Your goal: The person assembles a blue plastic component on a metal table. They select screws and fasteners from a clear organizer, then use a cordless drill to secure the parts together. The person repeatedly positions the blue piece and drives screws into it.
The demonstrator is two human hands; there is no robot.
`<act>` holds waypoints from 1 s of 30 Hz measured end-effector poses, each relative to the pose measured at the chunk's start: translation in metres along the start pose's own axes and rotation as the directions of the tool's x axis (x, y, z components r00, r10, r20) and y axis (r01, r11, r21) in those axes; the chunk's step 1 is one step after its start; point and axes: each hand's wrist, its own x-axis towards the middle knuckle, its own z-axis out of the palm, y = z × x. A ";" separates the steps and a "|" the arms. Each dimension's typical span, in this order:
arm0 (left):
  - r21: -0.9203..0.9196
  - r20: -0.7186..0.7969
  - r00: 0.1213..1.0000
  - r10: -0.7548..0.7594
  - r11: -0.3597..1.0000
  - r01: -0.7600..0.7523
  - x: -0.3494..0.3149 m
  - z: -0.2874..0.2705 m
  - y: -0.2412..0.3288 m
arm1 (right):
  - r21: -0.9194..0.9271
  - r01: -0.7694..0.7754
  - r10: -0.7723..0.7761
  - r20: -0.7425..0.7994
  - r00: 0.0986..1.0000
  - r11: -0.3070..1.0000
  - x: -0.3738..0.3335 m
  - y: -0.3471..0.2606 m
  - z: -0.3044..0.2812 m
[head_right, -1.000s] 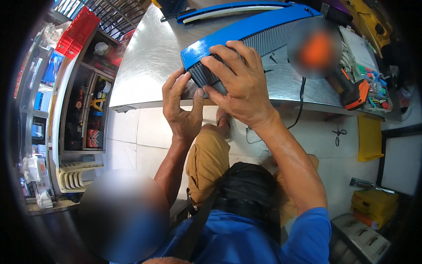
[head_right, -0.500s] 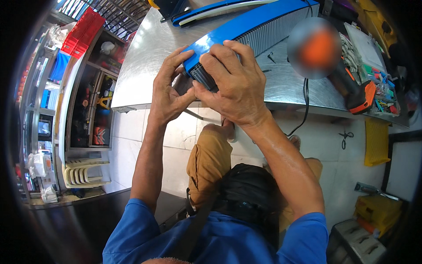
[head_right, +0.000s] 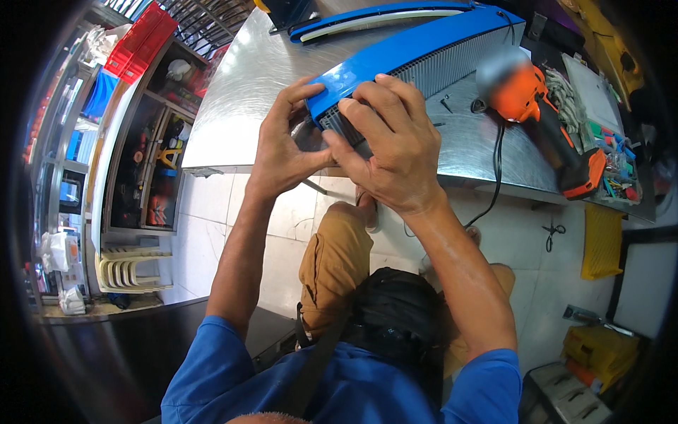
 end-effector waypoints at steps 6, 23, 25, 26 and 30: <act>-0.034 -0.077 0.972 -0.221 0.975 0.219 0.007 0.008 0.014 | -0.005 0.024 -0.024 0.011 1.000 1.000 0.001 0.002 0.000; -0.024 0.005 0.964 -0.265 0.964 0.265 0.009 0.003 0.001 | 0.016 -0.510 0.504 0.135 0.853 0.860 0.017 0.055 -0.063; -0.021 0.004 0.963 -0.269 0.963 0.269 0.011 0.005 0.002 | -0.132 -0.576 0.589 0.259 0.765 0.806 0.023 0.071 -0.077; -0.009 0.000 0.961 -0.276 0.961 0.276 0.010 0.004 0.001 | -0.199 -0.602 0.632 0.316 0.708 0.774 0.025 0.076 -0.078; -0.009 -0.003 0.973 -0.229 0.973 0.229 0.010 0.005 -0.002 | -0.395 -0.511 0.646 0.478 0.595 0.763 0.033 0.086 -0.071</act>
